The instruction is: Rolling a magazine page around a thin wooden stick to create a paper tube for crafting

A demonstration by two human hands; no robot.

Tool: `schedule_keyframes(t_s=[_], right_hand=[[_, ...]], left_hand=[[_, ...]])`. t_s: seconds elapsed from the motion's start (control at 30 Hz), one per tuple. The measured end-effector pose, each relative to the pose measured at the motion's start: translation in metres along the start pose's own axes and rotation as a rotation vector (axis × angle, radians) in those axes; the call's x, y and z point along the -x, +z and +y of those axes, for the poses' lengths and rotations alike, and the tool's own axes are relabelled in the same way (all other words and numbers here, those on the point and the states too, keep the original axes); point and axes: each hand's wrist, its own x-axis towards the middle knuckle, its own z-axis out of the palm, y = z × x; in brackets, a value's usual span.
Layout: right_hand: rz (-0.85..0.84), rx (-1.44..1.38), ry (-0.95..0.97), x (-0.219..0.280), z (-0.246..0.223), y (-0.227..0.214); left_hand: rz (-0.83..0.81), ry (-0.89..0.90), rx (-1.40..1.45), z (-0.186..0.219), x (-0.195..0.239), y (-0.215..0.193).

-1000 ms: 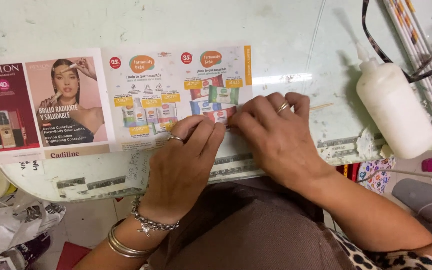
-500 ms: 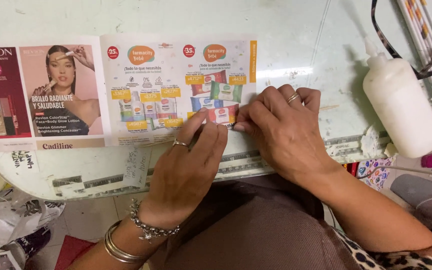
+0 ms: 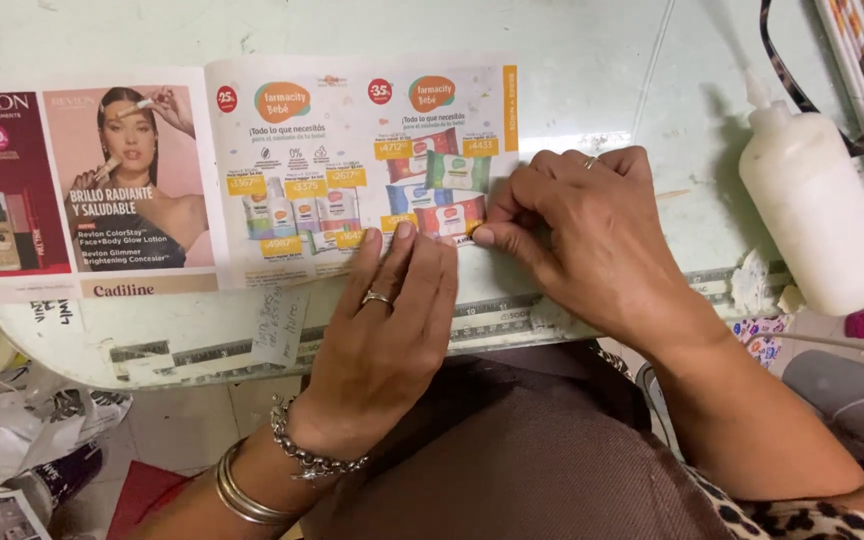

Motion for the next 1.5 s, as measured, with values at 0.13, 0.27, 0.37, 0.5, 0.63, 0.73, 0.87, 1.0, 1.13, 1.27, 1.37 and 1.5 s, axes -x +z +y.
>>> schedule_keyframes(t_s=[0.13, 0.27, 0.37, 0.5, 0.63, 0.73, 0.87, 1.0, 1.13, 1.27, 1.37, 1.5], right_hand=[[-0.029, -0.006, 0.004, -0.001, -0.002, -0.002], [-0.014, 0.003, 0.019, 0.0, -0.003, -0.001], [-0.015, 0.038, 0.021, 0.001, -0.004, -0.001], [-0.011, 0.077, -0.005, 0.0, -0.002, 0.0], [-0.055, 0.087, 0.029, -0.002, -0.006, -0.002], [-0.049, 0.1, 0.024, -0.002, -0.005, -0.002], [0.009, 0.145, -0.012, 0.0, -0.006, 0.001], [0.329, 0.211, -0.152, 0.01, -0.01, 0.023], [0.295, 0.201, -0.212, 0.037, -0.029, 0.033], [0.219, 0.358, -0.153, 0.049, -0.042, 0.032], [0.201, 0.415, -0.14, 0.051, -0.044, 0.035], [0.189, 0.467, -0.157, 0.049, -0.045, 0.037]], left_hand=[[-0.026, 0.033, -0.001, -0.002, 0.001, 0.001], [-0.079, 0.037, 0.017, -0.004, 0.001, -0.001], [-0.083, 0.015, 0.012, -0.005, -0.001, -0.004], [0.007, -0.047, 0.017, -0.005, -0.006, -0.003], [0.004, -0.048, 0.028, -0.005, -0.005, -0.003], [0.022, -0.049, 0.044, -0.005, -0.006, -0.001], [0.039, -0.053, 0.036, -0.002, -0.003, 0.002], [0.043, -0.071, 0.061, -0.003, -0.004, 0.001], [0.0, -0.053, 0.092, -0.003, 0.0, 0.002], [0.001, -0.056, 0.14, -0.004, -0.003, 0.003], [-0.014, -0.041, 0.173, -0.006, -0.003, 0.002], [0.027, -0.097, 0.233, -0.01, -0.007, 0.003]])
